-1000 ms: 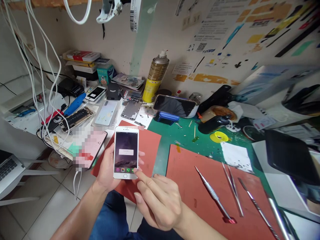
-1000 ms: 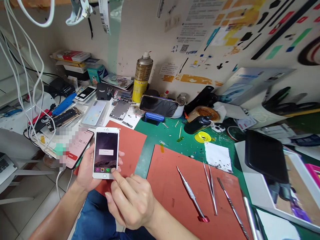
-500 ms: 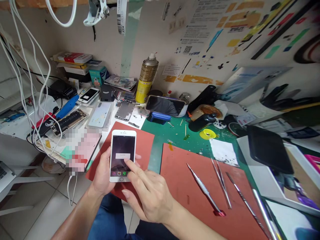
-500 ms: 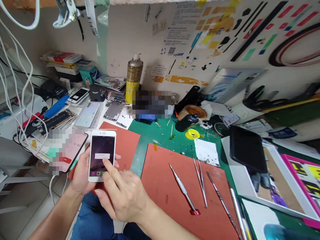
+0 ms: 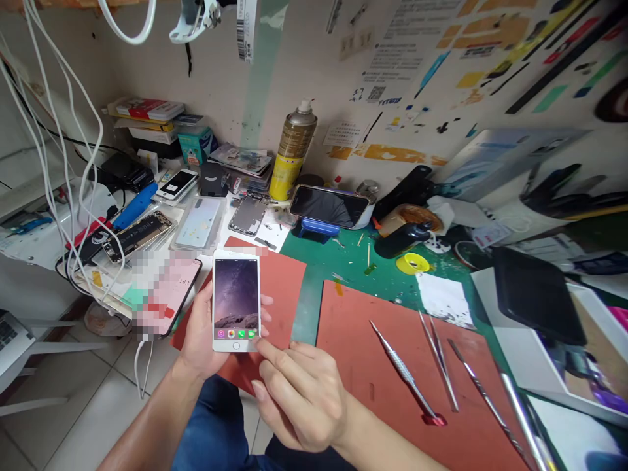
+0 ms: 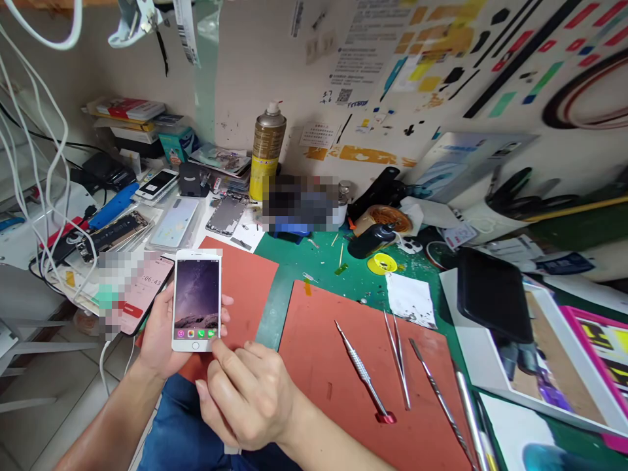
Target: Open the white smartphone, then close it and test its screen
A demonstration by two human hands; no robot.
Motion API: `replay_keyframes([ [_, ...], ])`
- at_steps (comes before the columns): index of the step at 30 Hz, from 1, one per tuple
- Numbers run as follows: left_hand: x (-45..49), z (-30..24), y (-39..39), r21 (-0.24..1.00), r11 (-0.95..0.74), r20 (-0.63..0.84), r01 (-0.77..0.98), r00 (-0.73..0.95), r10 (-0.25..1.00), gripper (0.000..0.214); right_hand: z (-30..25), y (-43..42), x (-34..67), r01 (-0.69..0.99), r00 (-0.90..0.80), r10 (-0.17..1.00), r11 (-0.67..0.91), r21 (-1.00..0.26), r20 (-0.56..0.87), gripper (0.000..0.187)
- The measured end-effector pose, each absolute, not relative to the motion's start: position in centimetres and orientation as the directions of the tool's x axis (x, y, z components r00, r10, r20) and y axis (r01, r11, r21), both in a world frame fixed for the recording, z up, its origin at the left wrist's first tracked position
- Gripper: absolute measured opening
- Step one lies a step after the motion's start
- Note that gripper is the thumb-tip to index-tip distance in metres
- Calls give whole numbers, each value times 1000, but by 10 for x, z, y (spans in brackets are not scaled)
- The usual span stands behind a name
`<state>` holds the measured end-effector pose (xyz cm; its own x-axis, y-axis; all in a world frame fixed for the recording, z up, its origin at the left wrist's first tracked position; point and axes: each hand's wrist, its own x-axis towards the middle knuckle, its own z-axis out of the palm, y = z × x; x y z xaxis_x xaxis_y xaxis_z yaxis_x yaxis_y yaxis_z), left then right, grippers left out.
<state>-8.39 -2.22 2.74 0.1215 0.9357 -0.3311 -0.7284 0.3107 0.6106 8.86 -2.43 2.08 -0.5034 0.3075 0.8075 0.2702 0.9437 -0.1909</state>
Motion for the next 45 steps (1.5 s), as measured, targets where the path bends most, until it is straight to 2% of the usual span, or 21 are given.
replay_keyframes([
  [11, -83, 30, -23, 635, 284, -305, -718, 105, 947, 64, 17, -19, 86, 328, -553, 350, 926, -188, 756, 15],
  [14, -82, 25, -23, 607, 287, -321, -741, 102, 942, 57, 18, -11, 86, 365, -569, 389, 909, -201, 724, 21],
  [18, -81, 19, -23, 596, 227, -324, -770, 28, 946, 41, 22, -3, 87, 465, -506, 482, 851, -245, 716, 23],
  [23, -80, 19, -26, 596, 294, -351, -747, 87, 932, 47, 27, -6, 86, 425, -621, 372, 899, -102, 690, 23],
  [27, -79, 21, -27, 620, 263, -327, -739, 61, 943, 43, 31, -2, 86, 550, -488, 478, 818, -167, 730, 24],
  [32, -78, 21, -26, 641, 299, -337, -707, 91, 937, 46, 31, 0, 85, 483, -587, 380, 873, -67, 715, 24],
  [36, -79, 21, -26, 636, 309, -349, -707, 95, 932, 49, 31, 0, 82, 592, -451, 466, 794, -136, 761, 24],
  [41, -78, 22, -28, 658, 336, -408, -674, 56, 911, 49, 33, -2, 77, 469, -599, 363, 881, -55, 714, 25],
  [45, -78, 21, -29, 645, 318, -389, -695, 59, 919, 49, 35, 1, 77, 571, -488, 453, 812, -120, 746, 26],
])
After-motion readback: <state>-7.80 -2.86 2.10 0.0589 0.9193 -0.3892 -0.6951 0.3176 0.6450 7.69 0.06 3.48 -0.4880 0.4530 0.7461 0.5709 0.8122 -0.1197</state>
